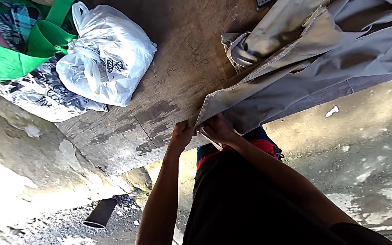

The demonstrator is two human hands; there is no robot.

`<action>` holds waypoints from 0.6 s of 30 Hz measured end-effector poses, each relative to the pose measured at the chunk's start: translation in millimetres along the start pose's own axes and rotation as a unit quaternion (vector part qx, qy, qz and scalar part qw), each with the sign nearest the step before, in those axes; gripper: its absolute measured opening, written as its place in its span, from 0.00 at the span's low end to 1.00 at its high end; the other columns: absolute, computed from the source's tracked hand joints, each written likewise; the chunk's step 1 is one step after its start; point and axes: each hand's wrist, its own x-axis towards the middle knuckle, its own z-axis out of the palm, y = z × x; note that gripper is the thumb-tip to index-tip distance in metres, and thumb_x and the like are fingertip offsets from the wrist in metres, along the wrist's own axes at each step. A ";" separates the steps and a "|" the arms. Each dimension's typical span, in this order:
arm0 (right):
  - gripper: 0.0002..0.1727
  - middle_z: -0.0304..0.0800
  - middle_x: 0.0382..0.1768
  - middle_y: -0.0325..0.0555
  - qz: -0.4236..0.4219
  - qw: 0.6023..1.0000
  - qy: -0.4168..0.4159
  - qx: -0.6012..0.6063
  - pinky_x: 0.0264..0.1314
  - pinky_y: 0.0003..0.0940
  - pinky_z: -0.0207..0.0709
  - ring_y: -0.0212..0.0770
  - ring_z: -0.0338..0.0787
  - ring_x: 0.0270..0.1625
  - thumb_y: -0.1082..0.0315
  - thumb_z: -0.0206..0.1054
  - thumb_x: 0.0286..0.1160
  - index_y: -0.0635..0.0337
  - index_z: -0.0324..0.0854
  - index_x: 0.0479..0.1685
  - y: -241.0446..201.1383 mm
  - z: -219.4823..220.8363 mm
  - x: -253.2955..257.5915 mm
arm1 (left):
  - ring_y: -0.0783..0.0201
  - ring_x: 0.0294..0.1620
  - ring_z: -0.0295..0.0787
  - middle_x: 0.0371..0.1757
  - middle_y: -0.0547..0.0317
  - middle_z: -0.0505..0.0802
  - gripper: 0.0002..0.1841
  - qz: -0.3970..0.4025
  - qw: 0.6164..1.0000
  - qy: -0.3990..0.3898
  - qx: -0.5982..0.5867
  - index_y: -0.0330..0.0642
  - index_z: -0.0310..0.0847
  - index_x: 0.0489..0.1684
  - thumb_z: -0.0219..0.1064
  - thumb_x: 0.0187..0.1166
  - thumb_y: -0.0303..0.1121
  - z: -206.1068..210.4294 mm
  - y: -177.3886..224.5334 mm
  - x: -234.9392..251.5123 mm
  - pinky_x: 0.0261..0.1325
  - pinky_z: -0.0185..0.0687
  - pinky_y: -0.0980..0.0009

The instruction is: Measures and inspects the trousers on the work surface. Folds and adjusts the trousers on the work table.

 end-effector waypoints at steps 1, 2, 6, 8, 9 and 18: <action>0.13 0.91 0.49 0.50 0.002 1.000 -0.001 -0.001 0.78 0.53 0.68 0.47 0.83 0.65 0.69 0.59 0.78 0.61 0.91 0.38 0.8 0.1 0.8 | 0.73 0.24 0.83 0.24 0.65 0.88 0.11 0.000 1.000 -0.003 -0.005 0.38 0.84 0.31 0.58 0.85 0.24 0.2 0.5 0.7 0.36 0.84 0.74; 0.13 0.91 0.48 0.49 0.004 1.000 -0.002 -0.004 0.77 0.53 0.69 0.48 0.83 0.64 0.69 0.59 0.78 0.61 0.90 0.36 1.1 0.7 0.4 | 0.73 0.24 0.83 0.24 0.65 0.88 0.11 0.002 1.000 -0.006 -0.011 0.38 0.84 0.31 0.58 0.85 0.24 0.9 0.3 0.4 0.35 0.84 0.74; 0.12 0.89 0.57 0.53 -0.010 1.000 -0.008 -0.012 0.81 0.55 0.66 0.51 0.80 0.71 0.66 0.62 0.78 0.60 0.91 0.45 1.3 0.6 0.2 | 0.73 0.24 0.83 0.23 0.66 0.87 0.11 -0.005 0.999 -0.004 -0.033 0.38 0.83 0.30 0.57 0.82 0.22 -1.9 2.2 -3.6 0.35 0.83 0.75; 0.12 0.87 0.60 0.55 -0.012 1.000 -0.004 0.001 0.79 0.54 0.68 0.50 0.80 0.71 0.66 0.63 0.77 0.60 0.92 0.46 0.8 -1.5 -1.3 | 0.73 0.23 0.82 0.22 0.66 0.86 0.11 -0.020 0.999 -0.005 -0.035 0.37 0.81 0.29 0.58 0.83 0.22 -6.7 4.2 -6.7 0.36 0.84 0.74; 0.12 0.88 0.59 0.55 -0.004 1.000 -0.005 0.008 0.78 0.53 0.68 0.50 0.81 0.70 0.66 0.63 0.77 0.60 0.92 0.45 -0.7 -2.4 -0.9 | 0.73 0.23 0.82 0.21 0.66 0.85 0.11 -0.022 0.999 -0.003 -0.033 0.37 0.81 0.28 0.58 0.83 0.22 -8.4 5.0 -7.6 0.36 0.84 0.74; 0.14 0.90 0.59 0.51 -0.021 0.999 -0.015 -0.030 0.84 0.58 0.59 0.51 0.78 0.74 0.62 0.61 0.81 0.57 0.92 0.48 -1.2 2.2 -0.7 | 0.74 0.23 0.82 0.21 0.67 0.86 0.12 -0.004 0.999 -0.015 -0.051 0.38 0.82 0.27 0.58 0.82 0.21 -8.3 3.2 -11.3 0.35 0.83 0.75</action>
